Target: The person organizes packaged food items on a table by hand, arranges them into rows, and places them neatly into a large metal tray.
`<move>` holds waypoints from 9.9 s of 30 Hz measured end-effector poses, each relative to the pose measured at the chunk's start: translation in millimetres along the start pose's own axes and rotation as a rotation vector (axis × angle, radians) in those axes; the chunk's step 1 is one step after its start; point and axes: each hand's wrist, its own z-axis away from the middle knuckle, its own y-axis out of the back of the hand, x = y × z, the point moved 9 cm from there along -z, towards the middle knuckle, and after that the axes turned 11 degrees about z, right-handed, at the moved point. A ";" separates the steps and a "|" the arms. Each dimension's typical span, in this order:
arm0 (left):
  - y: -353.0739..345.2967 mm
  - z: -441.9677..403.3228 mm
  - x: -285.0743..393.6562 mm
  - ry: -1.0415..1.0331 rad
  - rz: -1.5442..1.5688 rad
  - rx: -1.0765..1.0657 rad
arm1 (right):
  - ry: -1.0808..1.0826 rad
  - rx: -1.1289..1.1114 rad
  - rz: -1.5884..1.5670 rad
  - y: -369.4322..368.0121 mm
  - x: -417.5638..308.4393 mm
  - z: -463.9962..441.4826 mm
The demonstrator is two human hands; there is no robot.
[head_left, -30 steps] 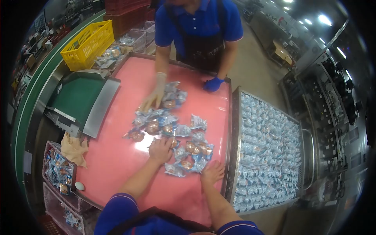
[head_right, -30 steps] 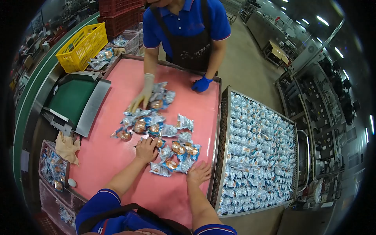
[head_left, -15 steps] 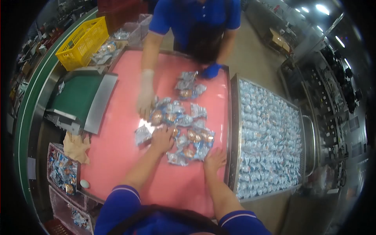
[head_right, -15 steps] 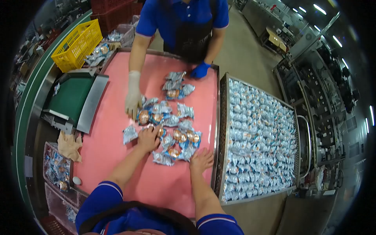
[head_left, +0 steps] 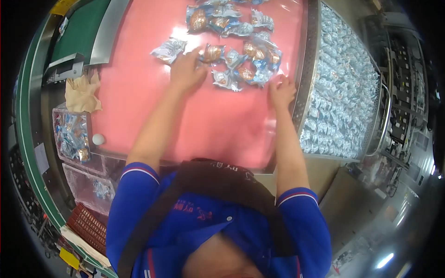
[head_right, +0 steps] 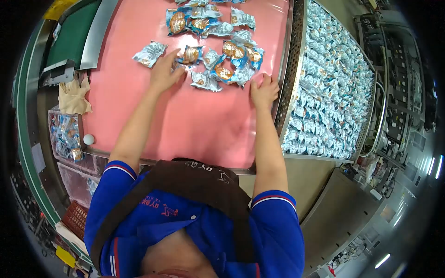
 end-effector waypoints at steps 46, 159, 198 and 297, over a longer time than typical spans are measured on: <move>-7.1 139.2 7.2 -0.145 0.250 0.147 | 0.391 -0.126 -0.112 58.3 -155.8 19.6; -43.7 207.7 35.8 -0.192 -0.490 -0.292 | 0.712 -0.132 0.012 46.9 -97.7 229.7; -608.2 68.0 522.7 -0.542 -0.388 -0.646 | 0.434 -0.109 0.119 101.2 597.0 -59.5; 256.7 311.5 405.0 -0.829 0.060 0.010 | 1.287 0.798 -0.155 529.7 -54.6 291.7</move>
